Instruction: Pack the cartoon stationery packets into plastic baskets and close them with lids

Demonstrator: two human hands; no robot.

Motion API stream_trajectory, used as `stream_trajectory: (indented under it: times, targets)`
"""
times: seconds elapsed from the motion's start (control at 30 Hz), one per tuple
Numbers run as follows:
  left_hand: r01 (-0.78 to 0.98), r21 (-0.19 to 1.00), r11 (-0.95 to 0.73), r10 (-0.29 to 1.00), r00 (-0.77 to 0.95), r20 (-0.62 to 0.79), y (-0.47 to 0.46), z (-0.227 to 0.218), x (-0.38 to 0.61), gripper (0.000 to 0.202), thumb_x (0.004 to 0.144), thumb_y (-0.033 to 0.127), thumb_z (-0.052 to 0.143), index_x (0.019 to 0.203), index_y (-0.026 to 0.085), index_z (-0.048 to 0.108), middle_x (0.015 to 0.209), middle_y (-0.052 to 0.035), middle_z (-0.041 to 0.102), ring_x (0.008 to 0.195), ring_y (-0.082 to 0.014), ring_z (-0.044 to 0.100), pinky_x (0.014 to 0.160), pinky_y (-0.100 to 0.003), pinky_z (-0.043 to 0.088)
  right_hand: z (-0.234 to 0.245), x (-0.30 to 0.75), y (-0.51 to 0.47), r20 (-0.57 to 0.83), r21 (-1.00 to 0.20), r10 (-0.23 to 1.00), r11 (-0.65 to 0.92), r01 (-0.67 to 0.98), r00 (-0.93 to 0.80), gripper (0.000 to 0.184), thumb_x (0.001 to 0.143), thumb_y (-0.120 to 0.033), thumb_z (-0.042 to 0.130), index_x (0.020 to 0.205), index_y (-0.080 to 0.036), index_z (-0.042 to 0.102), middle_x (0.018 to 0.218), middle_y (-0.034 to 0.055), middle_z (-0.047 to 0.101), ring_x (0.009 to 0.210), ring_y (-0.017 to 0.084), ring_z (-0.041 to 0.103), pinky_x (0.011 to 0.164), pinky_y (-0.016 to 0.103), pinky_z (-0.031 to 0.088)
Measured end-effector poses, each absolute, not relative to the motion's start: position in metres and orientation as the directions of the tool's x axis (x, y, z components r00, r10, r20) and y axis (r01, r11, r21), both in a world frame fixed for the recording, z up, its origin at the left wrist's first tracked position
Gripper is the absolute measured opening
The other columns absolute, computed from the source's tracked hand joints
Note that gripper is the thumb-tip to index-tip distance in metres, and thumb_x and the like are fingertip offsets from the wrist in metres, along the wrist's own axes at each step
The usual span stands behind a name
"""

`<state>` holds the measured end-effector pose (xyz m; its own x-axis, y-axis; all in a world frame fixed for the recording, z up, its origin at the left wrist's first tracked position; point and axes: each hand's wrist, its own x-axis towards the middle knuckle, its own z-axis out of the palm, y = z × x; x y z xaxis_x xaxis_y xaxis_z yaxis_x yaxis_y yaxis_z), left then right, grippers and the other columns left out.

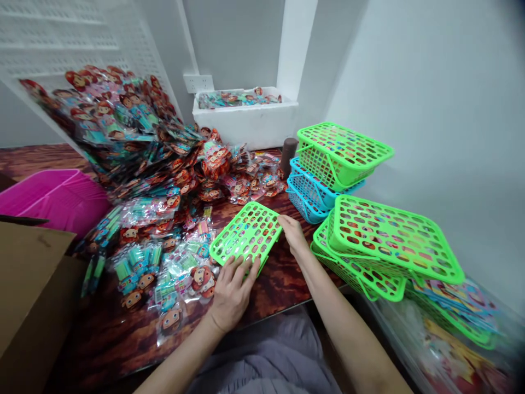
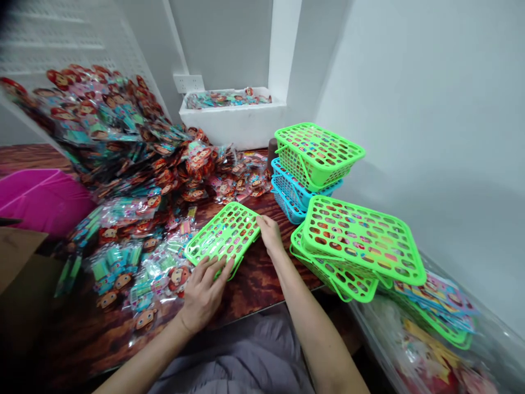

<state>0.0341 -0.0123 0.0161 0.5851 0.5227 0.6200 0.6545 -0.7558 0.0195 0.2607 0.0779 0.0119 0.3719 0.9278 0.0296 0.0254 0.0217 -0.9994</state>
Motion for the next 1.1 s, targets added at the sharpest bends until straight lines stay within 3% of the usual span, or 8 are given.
stream_trajectory:
  times: [0.17, 0.27, 0.4, 0.5, 0.6, 0.77, 1.0, 1.1]
  targets:
    - [0.624, 0.047, -0.78, 0.524, 0.61, 0.594, -0.018, 0.025, 0.04, 0.049, 0.091, 0.016, 0.059, 0.14, 0.019, 0.051, 0.119, -0.0101, 0.067, 0.114, -0.0272, 0.06, 0.106, -0.049, 0.047, 0.01, 0.258, 0.068, 0.046, -0.998, 0.894, 0.056, -0.011, 0.446, 0.042, 0.078, -0.055, 0.056, 0.093, -0.018, 0.068, 0.09, 0.0039, 0.07, 0.085, 0.02, 0.061, 0.079, 0.031, 0.048]
    - [0.651, 0.115, -0.75, 0.583, 0.569, 0.58, -0.011, 0.032, 0.038, 0.04, 0.091, 0.026, 0.063, 0.13, 0.02, 0.057, 0.114, -0.0108, 0.067, 0.108, -0.0277, 0.061, 0.104, -0.054, 0.048, 0.015, 0.254, 0.067, 0.063, -0.998, 0.884, 0.045, 0.049, 0.463, 0.034, 0.079, -0.049, 0.054, 0.088, -0.019, 0.068, 0.084, 0.0021, 0.068, 0.082, 0.02, 0.059, 0.075, 0.029, 0.046]
    - [0.664, 0.15, -0.733, 0.6, 0.526, 0.603, 0.003, 0.037, 0.023, 0.021, 0.092, 0.014, 0.058, 0.112, 0.02, 0.061, 0.107, -0.0084, 0.065, 0.104, -0.0249, 0.06, 0.108, -0.056, 0.044, 0.023, 0.248, 0.056, 0.074, -0.983, 0.874, -0.016, 0.181, 0.479, 0.022, 0.079, -0.042, 0.054, 0.073, -0.023, 0.062, 0.07, -0.0012, 0.062, 0.074, 0.02, 0.055, 0.072, 0.028, 0.043]
    - [0.673, 0.219, -0.706, 0.642, 0.479, 0.598, 0.009, 0.041, 0.017, 0.021, 0.092, 0.007, 0.051, 0.108, 0.018, 0.058, 0.11, -0.0103, 0.062, 0.111, -0.0265, 0.056, 0.107, -0.056, 0.044, 0.024, 0.243, 0.039, 0.077, -0.969, 0.886, -0.04, 0.242, 0.457, 0.021, 0.082, -0.039, 0.05, 0.086, -0.025, 0.064, 0.084, 0.0003, 0.068, 0.082, 0.021, 0.059, 0.077, 0.03, 0.044]
    - [0.688, 0.268, -0.674, 0.682, 0.44, 0.584, 0.011, 0.046, 0.025, 0.026, 0.091, 0.003, 0.045, 0.11, 0.017, 0.057, 0.109, -0.011, 0.061, 0.107, -0.0257, 0.056, 0.102, -0.051, 0.048, 0.019, 0.239, 0.026, 0.073, -0.97, 0.905, -0.034, 0.242, 0.419, 0.026, 0.085, -0.038, 0.047, 0.101, -0.025, 0.063, 0.1, 0.0024, 0.071, 0.09, 0.022, 0.062, 0.08, 0.032, 0.047]
    - [0.648, 0.154, -0.746, 0.605, 0.563, 0.563, 0.021, 0.046, 0.051, 0.025, 0.094, 0.009, 0.049, 0.117, 0.016, 0.059, 0.107, -0.0108, 0.065, 0.097, -0.0249, 0.055, 0.087, -0.043, 0.052, 0.011, 0.237, 0.024, 0.047, -0.986, 0.898, -0.029, 0.164, 0.437, 0.033, 0.085, -0.037, 0.051, 0.113, -0.025, 0.061, 0.108, 0.004, 0.071, 0.096, 0.023, 0.063, 0.083, 0.036, 0.051]
    - [0.643, 0.205, -0.738, 0.615, 0.516, 0.596, 0.028, 0.038, 0.053, 0.013, 0.096, 0.013, 0.053, 0.1, 0.019, 0.064, 0.094, -0.0051, 0.069, 0.086, -0.0201, 0.055, 0.076, -0.035, 0.047, 0.018, 0.242, 0.026, 0.087, -0.996, 0.951, 0.076, 0.05, 0.296, 0.04, 0.084, -0.033, 0.053, 0.123, -0.024, 0.059, 0.128, 0.0052, 0.064, 0.117, 0.024, 0.058, 0.098, 0.038, 0.048]
    - [0.644, 0.145, -0.751, 0.569, 0.521, 0.636, 0.026, 0.033, 0.054, 0.015, 0.095, 0.012, 0.054, 0.103, 0.019, 0.064, 0.095, -0.0047, 0.071, 0.088, -0.0205, 0.056, 0.078, -0.036, 0.047, 0.019, 0.242, 0.023, 0.062, -0.998, 0.957, 0.055, 0.033, 0.282, 0.04, 0.084, -0.032, 0.054, 0.123, -0.024, 0.058, 0.13, 0.0051, 0.063, 0.118, 0.023, 0.057, 0.1, 0.037, 0.046]
